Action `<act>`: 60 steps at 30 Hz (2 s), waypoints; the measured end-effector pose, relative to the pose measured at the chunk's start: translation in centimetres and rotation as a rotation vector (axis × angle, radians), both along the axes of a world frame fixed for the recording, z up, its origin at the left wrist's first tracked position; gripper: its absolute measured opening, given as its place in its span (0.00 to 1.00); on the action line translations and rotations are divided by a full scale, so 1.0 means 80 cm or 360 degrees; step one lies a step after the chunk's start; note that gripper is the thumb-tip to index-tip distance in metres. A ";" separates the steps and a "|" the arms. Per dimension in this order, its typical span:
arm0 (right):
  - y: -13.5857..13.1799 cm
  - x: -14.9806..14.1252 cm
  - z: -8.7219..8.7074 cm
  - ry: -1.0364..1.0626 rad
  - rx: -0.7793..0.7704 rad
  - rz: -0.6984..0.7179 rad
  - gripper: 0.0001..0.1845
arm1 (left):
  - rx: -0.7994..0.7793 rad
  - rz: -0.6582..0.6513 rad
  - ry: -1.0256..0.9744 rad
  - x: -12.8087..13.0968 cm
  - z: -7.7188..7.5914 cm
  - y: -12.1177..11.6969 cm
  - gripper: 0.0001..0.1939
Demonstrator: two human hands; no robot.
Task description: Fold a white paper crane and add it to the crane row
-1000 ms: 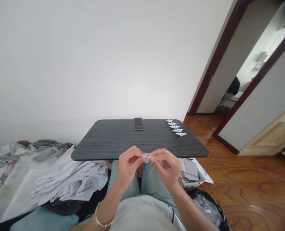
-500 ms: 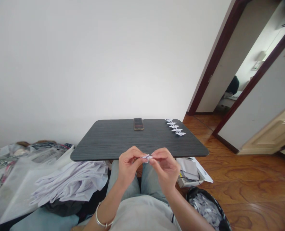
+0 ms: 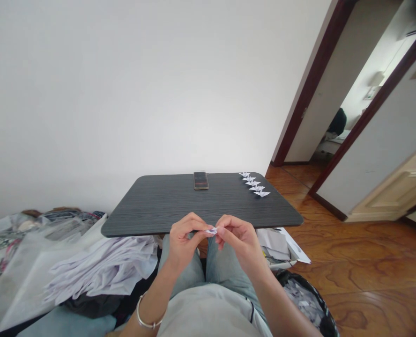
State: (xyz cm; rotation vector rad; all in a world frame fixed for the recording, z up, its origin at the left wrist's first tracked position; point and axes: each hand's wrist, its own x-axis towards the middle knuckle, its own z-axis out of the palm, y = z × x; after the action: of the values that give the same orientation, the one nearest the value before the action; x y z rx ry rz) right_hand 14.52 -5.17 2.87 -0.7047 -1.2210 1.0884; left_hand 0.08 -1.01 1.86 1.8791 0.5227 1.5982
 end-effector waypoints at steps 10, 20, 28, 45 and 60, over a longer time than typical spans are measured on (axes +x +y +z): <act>0.001 0.006 0.003 0.0239 -0.0333 0.0411 0.11 | 0.0074 -0.0081 -0.0059 -0.001 -0.002 0.003 0.06; -0.001 0.010 0.011 0.0270 -0.0449 0.0609 0.16 | 0.0320 -0.0107 0.0056 -0.005 -0.003 0.009 0.08; 0.000 0.011 0.010 0.0246 -0.0400 0.0591 0.13 | 0.0328 -0.0093 0.0055 -0.007 -0.001 0.011 0.08; -0.010 0.004 -0.001 -0.0617 0.0857 -0.0551 0.08 | 0.0200 -0.0118 -0.0021 -0.004 -0.005 0.008 0.04; -0.002 0.002 -0.013 -0.0710 0.1188 -0.0887 0.12 | 0.0118 -0.0113 -0.0086 0.002 0.001 0.003 0.00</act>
State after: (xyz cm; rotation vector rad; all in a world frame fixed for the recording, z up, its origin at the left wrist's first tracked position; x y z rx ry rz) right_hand 14.71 -5.36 1.79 -0.6455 -1.5445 -0.0231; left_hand 0.24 -0.80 1.96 1.8814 0.3744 1.6367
